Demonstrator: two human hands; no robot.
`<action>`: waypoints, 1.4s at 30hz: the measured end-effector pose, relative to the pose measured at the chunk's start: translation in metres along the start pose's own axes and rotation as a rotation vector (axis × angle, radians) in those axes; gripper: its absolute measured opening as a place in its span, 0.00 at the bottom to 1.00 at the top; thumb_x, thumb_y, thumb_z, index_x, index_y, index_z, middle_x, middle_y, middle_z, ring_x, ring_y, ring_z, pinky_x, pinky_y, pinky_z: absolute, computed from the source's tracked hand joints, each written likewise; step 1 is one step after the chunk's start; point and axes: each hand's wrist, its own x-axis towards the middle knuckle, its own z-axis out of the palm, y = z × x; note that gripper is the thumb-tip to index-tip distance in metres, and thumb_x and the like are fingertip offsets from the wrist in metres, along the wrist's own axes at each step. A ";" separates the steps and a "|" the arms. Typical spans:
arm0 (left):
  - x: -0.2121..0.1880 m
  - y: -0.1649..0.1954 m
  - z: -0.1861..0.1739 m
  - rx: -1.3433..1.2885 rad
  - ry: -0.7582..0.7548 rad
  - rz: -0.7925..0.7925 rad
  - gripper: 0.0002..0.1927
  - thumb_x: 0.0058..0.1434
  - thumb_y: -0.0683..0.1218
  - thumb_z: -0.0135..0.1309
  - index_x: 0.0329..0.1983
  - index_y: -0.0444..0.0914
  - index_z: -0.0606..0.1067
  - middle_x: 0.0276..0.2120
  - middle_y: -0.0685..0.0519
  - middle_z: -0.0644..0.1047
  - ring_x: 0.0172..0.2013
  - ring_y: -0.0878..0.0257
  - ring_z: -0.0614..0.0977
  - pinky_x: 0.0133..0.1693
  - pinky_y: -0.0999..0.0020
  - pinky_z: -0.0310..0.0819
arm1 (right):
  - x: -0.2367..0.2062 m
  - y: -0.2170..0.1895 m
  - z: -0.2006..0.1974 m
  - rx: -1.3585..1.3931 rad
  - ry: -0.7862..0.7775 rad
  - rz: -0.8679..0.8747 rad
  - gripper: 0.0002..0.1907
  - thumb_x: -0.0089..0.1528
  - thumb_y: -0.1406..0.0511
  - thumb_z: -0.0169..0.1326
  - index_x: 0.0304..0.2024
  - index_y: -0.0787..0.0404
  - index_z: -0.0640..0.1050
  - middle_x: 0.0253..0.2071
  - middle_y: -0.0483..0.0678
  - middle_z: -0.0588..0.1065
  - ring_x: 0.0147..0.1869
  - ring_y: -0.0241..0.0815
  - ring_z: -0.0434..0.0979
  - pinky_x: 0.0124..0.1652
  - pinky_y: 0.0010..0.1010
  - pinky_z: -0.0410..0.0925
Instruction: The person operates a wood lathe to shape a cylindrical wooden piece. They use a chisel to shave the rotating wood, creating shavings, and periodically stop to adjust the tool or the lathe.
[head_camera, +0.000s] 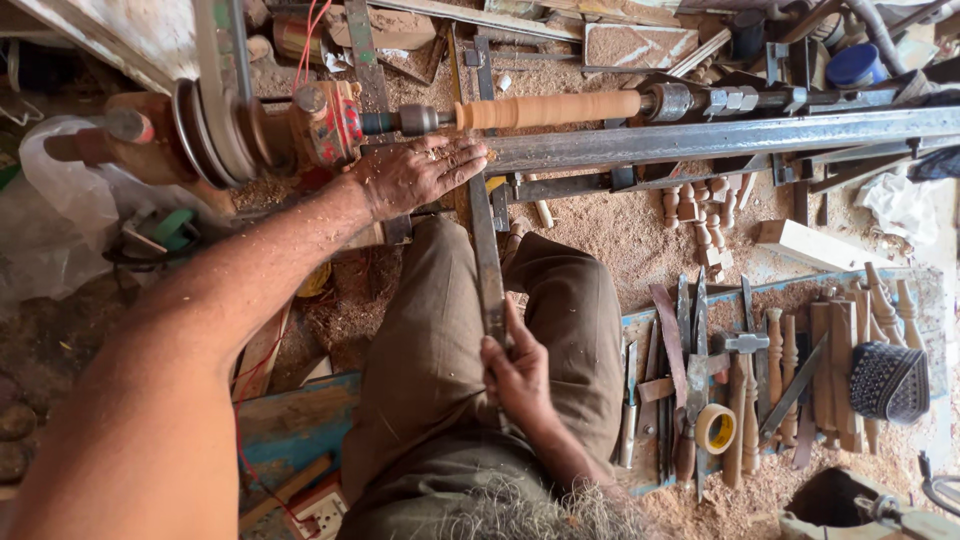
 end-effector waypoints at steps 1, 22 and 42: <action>0.000 0.001 -0.001 -0.006 -0.016 -0.014 0.39 0.64 0.30 0.47 0.77 0.41 0.53 0.72 0.54 0.65 0.69 0.59 0.68 0.71 0.66 0.58 | -0.002 0.001 0.009 0.004 0.006 0.011 0.38 0.67 0.72 0.51 0.78 0.54 0.54 0.24 0.42 0.72 0.18 0.28 0.65 0.16 0.22 0.63; -0.011 -0.003 0.008 -0.042 -0.021 0.003 0.34 0.67 0.33 0.46 0.77 0.40 0.57 0.72 0.50 0.67 0.68 0.58 0.70 0.70 0.63 0.65 | -0.010 0.005 0.094 0.126 0.142 0.060 0.42 0.67 0.70 0.49 0.79 0.52 0.47 0.22 0.43 0.69 0.17 0.30 0.63 0.16 0.24 0.60; -0.006 0.000 0.006 -0.046 -0.080 0.023 0.36 0.68 0.31 0.44 0.78 0.38 0.53 0.75 0.50 0.62 0.73 0.57 0.64 0.72 0.61 0.60 | 0.005 0.000 0.011 -0.031 0.064 0.181 0.40 0.65 0.69 0.53 0.77 0.48 0.53 0.19 0.42 0.71 0.15 0.31 0.65 0.13 0.26 0.62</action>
